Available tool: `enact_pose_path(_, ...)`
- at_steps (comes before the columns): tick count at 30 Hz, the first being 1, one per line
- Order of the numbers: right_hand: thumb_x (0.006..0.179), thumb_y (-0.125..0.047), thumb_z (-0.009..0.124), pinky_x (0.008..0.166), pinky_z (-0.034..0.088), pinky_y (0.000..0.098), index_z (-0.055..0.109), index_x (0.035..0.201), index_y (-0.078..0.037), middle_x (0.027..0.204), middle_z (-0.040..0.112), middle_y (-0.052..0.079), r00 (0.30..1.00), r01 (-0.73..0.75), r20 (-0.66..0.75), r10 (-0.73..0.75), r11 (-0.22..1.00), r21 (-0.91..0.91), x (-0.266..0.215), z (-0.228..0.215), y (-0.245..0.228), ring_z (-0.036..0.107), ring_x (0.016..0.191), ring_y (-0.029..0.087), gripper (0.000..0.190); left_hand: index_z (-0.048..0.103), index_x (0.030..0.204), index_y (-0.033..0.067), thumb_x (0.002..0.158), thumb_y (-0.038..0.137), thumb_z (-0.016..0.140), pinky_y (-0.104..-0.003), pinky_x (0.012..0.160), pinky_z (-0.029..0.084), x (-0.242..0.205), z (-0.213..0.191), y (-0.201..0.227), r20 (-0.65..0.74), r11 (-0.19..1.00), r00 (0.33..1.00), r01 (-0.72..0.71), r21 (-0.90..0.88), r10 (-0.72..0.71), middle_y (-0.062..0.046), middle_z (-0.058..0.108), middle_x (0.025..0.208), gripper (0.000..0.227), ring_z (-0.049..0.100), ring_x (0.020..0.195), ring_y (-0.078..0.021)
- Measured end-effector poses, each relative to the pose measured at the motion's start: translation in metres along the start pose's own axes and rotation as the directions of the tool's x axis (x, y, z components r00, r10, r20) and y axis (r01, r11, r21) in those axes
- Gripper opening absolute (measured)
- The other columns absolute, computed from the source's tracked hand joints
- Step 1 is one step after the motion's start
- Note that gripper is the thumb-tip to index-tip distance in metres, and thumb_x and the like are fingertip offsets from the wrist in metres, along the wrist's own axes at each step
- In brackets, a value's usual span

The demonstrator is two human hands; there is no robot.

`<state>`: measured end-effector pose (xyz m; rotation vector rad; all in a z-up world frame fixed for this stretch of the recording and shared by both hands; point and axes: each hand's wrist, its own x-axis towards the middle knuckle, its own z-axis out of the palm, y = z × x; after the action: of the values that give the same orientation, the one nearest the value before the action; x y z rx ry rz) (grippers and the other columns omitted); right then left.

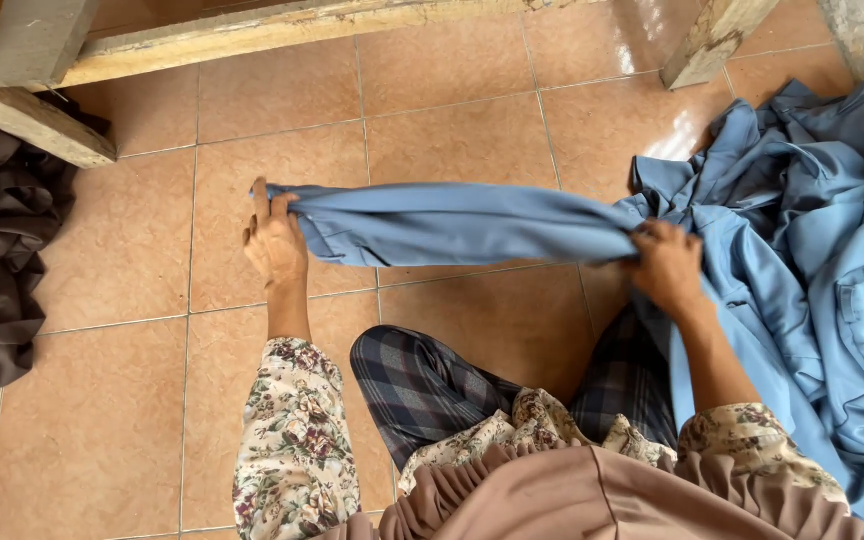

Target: Folding blue fabric pants and stacking them neatly on the floor.

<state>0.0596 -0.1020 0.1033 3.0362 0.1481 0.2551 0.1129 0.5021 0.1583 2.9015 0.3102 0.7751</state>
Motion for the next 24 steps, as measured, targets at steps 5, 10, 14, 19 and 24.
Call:
enact_pose_path(5, 0.087, -0.056, 0.069, 0.111, 0.039, 0.0566, 0.075, 0.12, -0.037, 0.145, 0.06, -0.001, 0.937, -0.101, 0.35, -0.017, 0.944, 0.315, -0.028, 0.027, -0.029, 0.056, 0.134, 0.031, 0.039, 0.065, 0.102, 0.0314, 0.092, 0.011, 0.07, -0.043, 0.082, 0.058, -0.043, 0.053, -0.056, 0.085, 0.992, 0.996, 0.025, 0.127, -0.036, 0.004, 0.051, 0.147, 0.023, 0.073, 0.093, -0.0271)
enact_pose_path(10, 0.094, -0.047, 0.068, 0.11, 0.041, 0.0506, 0.073, 0.114, -0.043, 0.133, 0.063, -0.009, 0.982, -0.143, 0.171, 0.076, 0.894, 0.425, -0.024, 0.055, -0.051, 0.058, 0.128, 0.024, 0.021, 0.064, 0.097, 0.0329, 0.092, 0.009, 0.067, -0.046, 0.077, 0.059, -0.069, 0.067, -0.084, 0.133, 0.983, 0.982, 0.111, 0.148, -0.131, 0.006, 0.051, 0.15, 0.025, 0.074, 0.087, -0.0319)
enact_pose_path(14, 0.091, -0.037, 0.071, 0.111, 0.037, 0.0465, 0.073, 0.104, -0.043, 0.14, 0.061, -0.004, 0.996, 0.084, -0.03, -0.079, 0.969, 0.231, 0.002, 0.056, -0.087, 0.051, 0.139, 0.023, 0.015, 0.065, 0.097, 0.035, 0.094, 0.01, 0.063, -0.05, 0.078, 0.059, -0.066, 0.063, -0.095, 0.155, 0.98, 0.972, 0.162, 0.117, -0.179, 0.006, 0.05, 0.151, 0.025, 0.074, 0.087, -0.0364)
enact_pose_path(19, 0.1, -0.032, 0.059, 0.104, 0.042, 0.0407, 0.074, 0.097, -0.044, 0.123, 0.068, -0.007, 0.996, 0.083, 0.035, -0.087, 0.992, 0.098, 0.036, 0.117, -0.092, 0.063, 0.119, 0.017, 0.02, 0.067, 0.096, 0.0321, 0.093, 0.008, 0.063, -0.052, 0.08, 0.059, -0.054, 0.031, -0.084, 0.135, 0.979, 0.972, 0.182, 0.088, -0.193, 0.004, 0.052, 0.149, 0.025, 0.074, 0.091, -0.0399)
enact_pose_path(24, 0.094, -0.013, 0.062, 0.077, 0.054, 0.0325, 0.074, 0.094, -0.031, 0.098, 0.063, -0.003, 0.931, 0.077, -0.359, 0.062, 0.929, 0.361, 0.031, 0.045, -0.095, 0.068, 0.091, 0.022, 0.021, 0.068, 0.102, 0.0279, 0.096, 0.006, 0.061, -0.055, 0.087, 0.057, -0.054, 0.027, -0.088, 0.252, 0.968, 0.935, 0.243, 0.058, -0.25, -0.001, 0.046, 0.153, 0.024, 0.071, 0.101, -0.0452)
